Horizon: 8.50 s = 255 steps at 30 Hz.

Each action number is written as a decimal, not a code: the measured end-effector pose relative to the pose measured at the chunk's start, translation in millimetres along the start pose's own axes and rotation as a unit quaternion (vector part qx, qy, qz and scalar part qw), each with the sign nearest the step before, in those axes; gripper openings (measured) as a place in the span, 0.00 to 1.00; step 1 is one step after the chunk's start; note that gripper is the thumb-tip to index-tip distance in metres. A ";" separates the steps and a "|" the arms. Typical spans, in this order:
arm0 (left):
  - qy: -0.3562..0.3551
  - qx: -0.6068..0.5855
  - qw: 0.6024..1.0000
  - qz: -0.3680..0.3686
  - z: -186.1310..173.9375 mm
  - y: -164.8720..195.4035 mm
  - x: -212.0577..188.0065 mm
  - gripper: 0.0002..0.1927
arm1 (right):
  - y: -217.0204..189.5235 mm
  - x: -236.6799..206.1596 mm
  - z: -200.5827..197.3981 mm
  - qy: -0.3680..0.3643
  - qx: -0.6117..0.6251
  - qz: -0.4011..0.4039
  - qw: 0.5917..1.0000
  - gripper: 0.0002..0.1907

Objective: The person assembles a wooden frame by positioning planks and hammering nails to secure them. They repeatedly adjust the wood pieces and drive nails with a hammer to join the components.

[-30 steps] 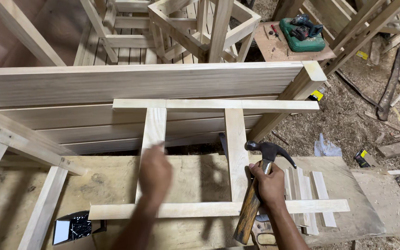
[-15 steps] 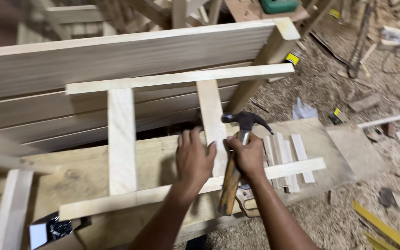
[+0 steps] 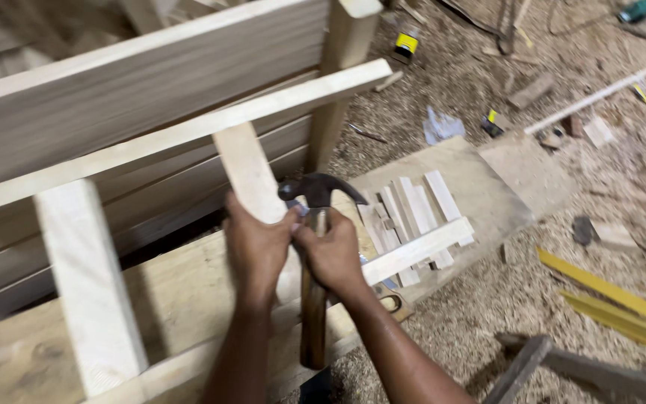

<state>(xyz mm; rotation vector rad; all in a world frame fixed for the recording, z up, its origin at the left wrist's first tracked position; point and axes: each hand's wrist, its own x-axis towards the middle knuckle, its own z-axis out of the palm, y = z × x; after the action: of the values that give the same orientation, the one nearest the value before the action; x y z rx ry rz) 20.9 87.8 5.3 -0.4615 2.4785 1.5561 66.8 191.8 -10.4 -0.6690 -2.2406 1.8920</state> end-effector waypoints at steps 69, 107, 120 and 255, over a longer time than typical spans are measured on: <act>-0.204 0.157 0.964 0.074 511.2 -155.1 -14.3 0.12 | 367.9 160.1 -304.3 0.187 -0.278 0.060 0.940 0.23; -0.331 -0.088 0.936 0.081 65.0 -166.6 -206.8 0.20 | 175.9 -280.1 -110.3 0.211 -0.096 0.124 0.965 0.17; -0.213 -0.174 0.961 0.033 -168.6 -230.8 -142.8 0.24 | 77.8 -263.3 86.6 -0.065 -0.058 0.143 0.986 0.15; 0.073 -0.007 0.985 0.154 -250.7 -183.0 -114.1 0.02 | -105.1 -236.7 114.9 -0.340 -0.381 -0.118 0.852 0.18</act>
<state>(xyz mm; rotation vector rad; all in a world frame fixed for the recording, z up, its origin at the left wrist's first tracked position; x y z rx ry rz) 195.5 -193.0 -4.2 -0.2072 2.7586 1.7052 208.8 -21.9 109.9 0.3153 -3.3484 1.1588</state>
